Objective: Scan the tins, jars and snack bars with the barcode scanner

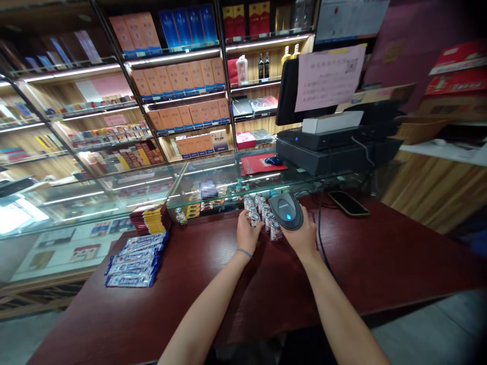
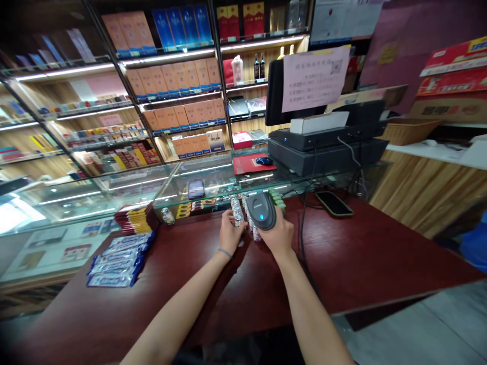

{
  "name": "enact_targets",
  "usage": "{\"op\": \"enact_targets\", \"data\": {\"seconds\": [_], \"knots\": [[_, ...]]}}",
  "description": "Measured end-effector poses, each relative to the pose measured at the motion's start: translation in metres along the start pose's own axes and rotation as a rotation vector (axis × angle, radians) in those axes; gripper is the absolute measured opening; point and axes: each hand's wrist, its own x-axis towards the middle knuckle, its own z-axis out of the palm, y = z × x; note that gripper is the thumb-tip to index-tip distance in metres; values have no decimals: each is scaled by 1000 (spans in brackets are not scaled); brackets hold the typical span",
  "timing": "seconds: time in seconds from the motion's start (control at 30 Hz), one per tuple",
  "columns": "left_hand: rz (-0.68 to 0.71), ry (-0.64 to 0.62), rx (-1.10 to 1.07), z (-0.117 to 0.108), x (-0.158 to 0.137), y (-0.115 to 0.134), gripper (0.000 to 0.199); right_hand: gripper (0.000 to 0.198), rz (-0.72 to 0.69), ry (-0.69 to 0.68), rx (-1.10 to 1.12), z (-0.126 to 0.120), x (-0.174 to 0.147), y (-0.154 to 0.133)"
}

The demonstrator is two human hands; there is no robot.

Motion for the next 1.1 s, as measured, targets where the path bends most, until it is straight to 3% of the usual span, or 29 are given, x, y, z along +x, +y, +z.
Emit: {"op": "enact_targets", "data": {"seconds": [0.13,0.27,0.37,0.53,0.7,0.83,1.1], "knots": [[-32,-3,-7,-5,-1,4,74,44,-4,-8,-15,0,0,-1],[-30,53,-9,-34,-2,4,83,44,-28,24,3,-1,1,-2],[-9,153,9,-75,4,-7,72,45,-18,21,55,-3,1,-10],[84,324,134,-161,25,-42,52,39,-53,-94,204,-2,-5,-37],[129,337,359,-223,43,-77,66,37,-193,-213,229,11,-17,-64],[51,290,366,-241,57,-106,82,37,-327,-306,284,23,-33,-80],[-74,194,333,-237,72,-140,100,27,-480,-473,329,42,-63,-84]]}}
